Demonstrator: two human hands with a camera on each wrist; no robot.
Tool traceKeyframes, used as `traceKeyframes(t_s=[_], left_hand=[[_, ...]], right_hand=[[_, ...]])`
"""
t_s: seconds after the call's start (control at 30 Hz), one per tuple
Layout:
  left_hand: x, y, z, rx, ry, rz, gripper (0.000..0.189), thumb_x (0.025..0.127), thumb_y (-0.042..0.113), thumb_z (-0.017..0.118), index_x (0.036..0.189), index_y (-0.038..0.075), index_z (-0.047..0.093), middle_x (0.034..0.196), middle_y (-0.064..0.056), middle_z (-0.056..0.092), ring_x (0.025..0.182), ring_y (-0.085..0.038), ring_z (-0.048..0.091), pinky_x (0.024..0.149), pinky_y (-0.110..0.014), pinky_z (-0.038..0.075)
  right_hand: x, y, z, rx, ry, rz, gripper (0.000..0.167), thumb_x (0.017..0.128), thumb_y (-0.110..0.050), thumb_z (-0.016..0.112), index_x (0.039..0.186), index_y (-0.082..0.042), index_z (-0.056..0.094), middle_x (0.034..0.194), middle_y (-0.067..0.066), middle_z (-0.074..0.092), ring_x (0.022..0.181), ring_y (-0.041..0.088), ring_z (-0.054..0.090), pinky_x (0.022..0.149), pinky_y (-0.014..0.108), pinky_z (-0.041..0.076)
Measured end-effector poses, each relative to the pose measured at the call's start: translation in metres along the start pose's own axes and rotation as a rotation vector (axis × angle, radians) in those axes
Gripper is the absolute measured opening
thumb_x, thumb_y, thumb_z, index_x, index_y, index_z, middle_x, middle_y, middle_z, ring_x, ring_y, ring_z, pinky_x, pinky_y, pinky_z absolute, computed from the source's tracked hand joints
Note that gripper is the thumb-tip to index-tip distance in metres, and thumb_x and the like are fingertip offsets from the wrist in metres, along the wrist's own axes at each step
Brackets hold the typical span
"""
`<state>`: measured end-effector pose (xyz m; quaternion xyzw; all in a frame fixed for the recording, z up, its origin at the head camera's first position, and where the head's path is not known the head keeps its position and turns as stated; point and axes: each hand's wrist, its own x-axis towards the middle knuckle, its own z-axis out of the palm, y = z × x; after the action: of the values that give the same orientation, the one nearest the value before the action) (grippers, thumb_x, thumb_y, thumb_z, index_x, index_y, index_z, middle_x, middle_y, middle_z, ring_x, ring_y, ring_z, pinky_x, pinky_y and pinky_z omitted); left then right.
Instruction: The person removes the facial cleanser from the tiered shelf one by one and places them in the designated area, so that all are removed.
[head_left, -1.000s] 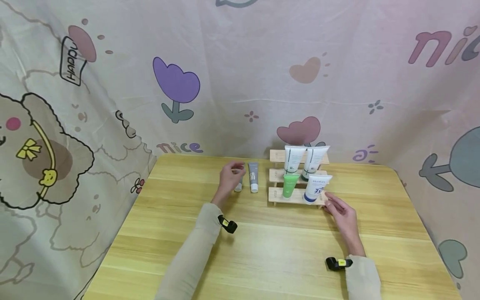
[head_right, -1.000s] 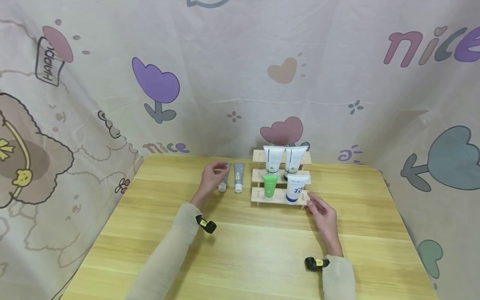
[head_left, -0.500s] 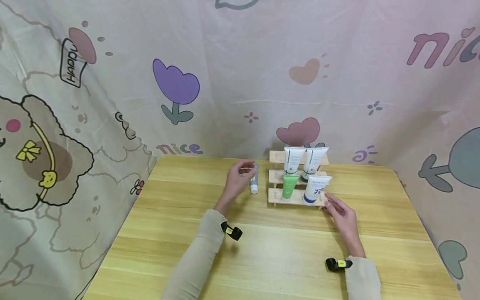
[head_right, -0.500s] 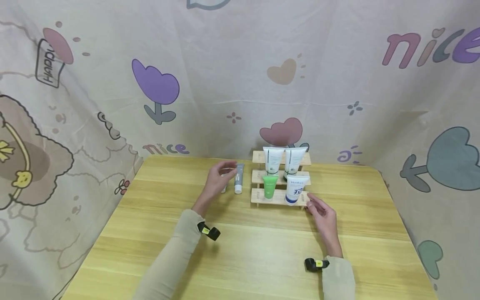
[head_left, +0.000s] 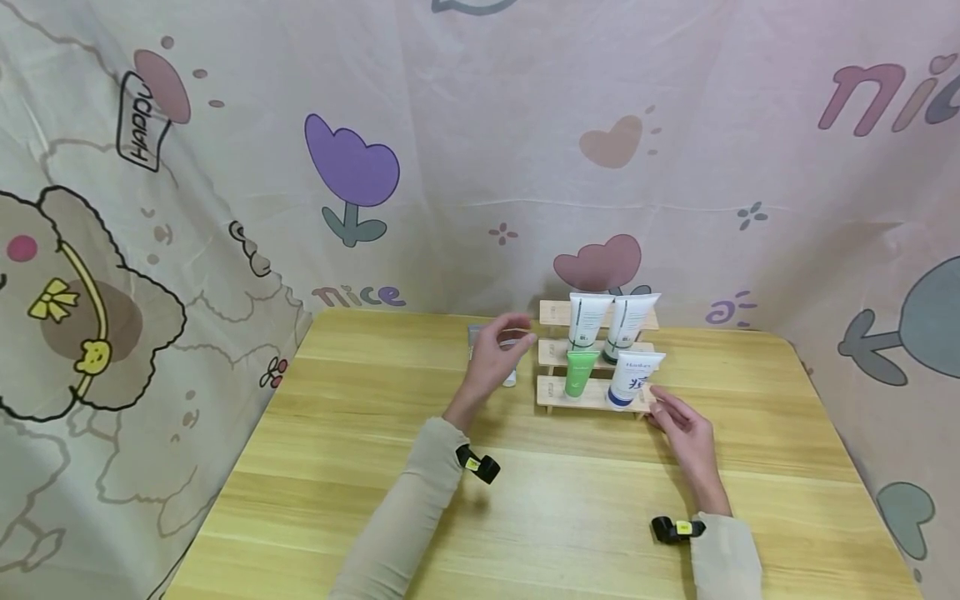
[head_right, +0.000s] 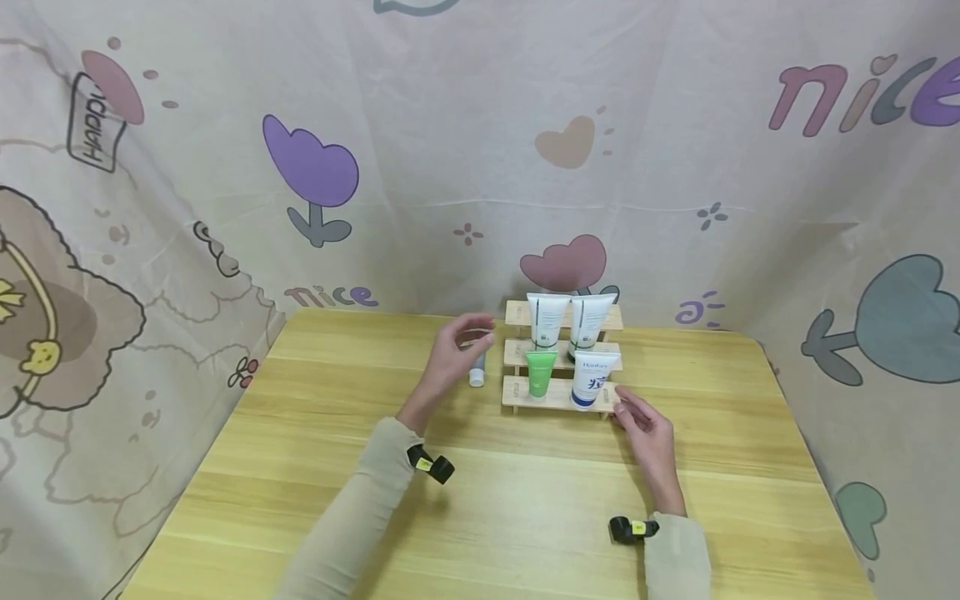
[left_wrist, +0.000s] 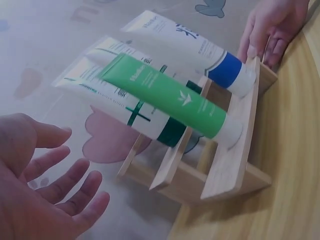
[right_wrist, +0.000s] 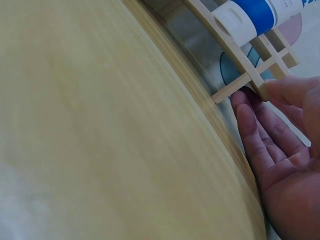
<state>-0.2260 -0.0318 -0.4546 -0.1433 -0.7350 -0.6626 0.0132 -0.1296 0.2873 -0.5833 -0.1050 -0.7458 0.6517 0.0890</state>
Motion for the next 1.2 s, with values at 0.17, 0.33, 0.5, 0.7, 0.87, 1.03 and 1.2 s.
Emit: traceKeyframes(t_s=[0.17, 0.33, 0.5, 0.7, 0.87, 1.03, 1.2], left_hand=[[0.002, 0.003, 0.011, -0.008, -0.006, 0.006, 0.036, 0.095, 0.005, 0.071, 0.129, -0.001, 0.064, 0.128, -0.019, 0.066, 0.116, -0.033, 0.065, 0.097, -0.033, 0.056], [0.005, 0.005, 0.022, -0.049, -0.012, 0.045, 0.036, 0.094, 0.005, 0.072, 0.129, 0.000, 0.064, 0.127, -0.017, 0.067, 0.117, -0.035, 0.064, 0.098, -0.035, 0.055], [0.007, 0.006, 0.030, -0.070, -0.037, 0.068, 0.038, 0.093, 0.004, 0.074, 0.129, 0.001, 0.063, 0.127, -0.018, 0.066, 0.120, -0.038, 0.062, 0.100, -0.040, 0.054], [0.011, 0.006, 0.038, -0.078, -0.035, 0.070, 0.038, 0.092, 0.005, 0.075, 0.128, 0.002, 0.064, 0.127, -0.014, 0.067, 0.117, -0.033, 0.065, 0.099, -0.033, 0.055], [0.014, 0.006, 0.046, -0.111, -0.036, 0.051, 0.037, 0.092, 0.004, 0.074, 0.128, 0.004, 0.065, 0.127, -0.011, 0.067, 0.117, -0.029, 0.065, 0.099, -0.031, 0.054], [0.016, 0.006, 0.053, -0.100, -0.046, 0.030, 0.037, 0.094, 0.005, 0.073, 0.130, 0.007, 0.064, 0.129, -0.008, 0.066, 0.119, -0.028, 0.063, 0.100, -0.032, 0.054], [0.020, 0.002, 0.058, -0.066, -0.039, 0.025, 0.036, 0.095, 0.005, 0.072, 0.130, 0.008, 0.064, 0.128, -0.008, 0.067, 0.118, -0.025, 0.064, 0.099, -0.034, 0.054]], right_hand=[[0.001, 0.000, 0.000, 0.014, -0.006, 0.006, 0.043, 0.103, -0.016, 0.063, 0.142, 0.003, 0.057, 0.123, -0.007, 0.070, 0.100, -0.002, 0.068, 0.087, 0.021, 0.056], [-0.004, -0.014, 0.001, 0.012, -0.020, -0.003, 0.041, 0.103, -0.011, 0.062, 0.140, 0.007, 0.056, 0.125, 0.001, 0.070, 0.099, -0.001, 0.068, 0.087, 0.022, 0.057], [-0.011, -0.031, 0.003, 0.008, -0.027, -0.007, 0.041, 0.103, -0.010, 0.062, 0.139, 0.009, 0.056, 0.128, 0.006, 0.069, 0.098, -0.001, 0.068, 0.087, 0.023, 0.057], [-0.012, -0.032, 0.003, 0.015, -0.022, -0.004, 0.041, 0.103, -0.011, 0.063, 0.139, 0.008, 0.057, 0.124, 0.002, 0.070, 0.098, 0.000, 0.069, 0.087, 0.023, 0.057], [-0.004, -0.015, 0.000, 0.003, -0.016, 0.008, 0.042, 0.104, -0.013, 0.062, 0.140, 0.006, 0.057, 0.128, 0.003, 0.069, 0.099, -0.002, 0.068, 0.087, 0.022, 0.057], [0.001, 0.000, 0.000, -0.001, -0.006, 0.012, 0.044, 0.104, -0.017, 0.063, 0.142, 0.002, 0.056, 0.132, 0.003, 0.067, 0.100, -0.003, 0.067, 0.087, 0.021, 0.056], [0.000, -0.001, 0.001, 0.012, -0.001, -0.007, 0.045, 0.103, -0.020, 0.064, 0.142, 0.003, 0.057, 0.121, -0.010, 0.069, 0.099, -0.002, 0.068, 0.086, 0.020, 0.057]])
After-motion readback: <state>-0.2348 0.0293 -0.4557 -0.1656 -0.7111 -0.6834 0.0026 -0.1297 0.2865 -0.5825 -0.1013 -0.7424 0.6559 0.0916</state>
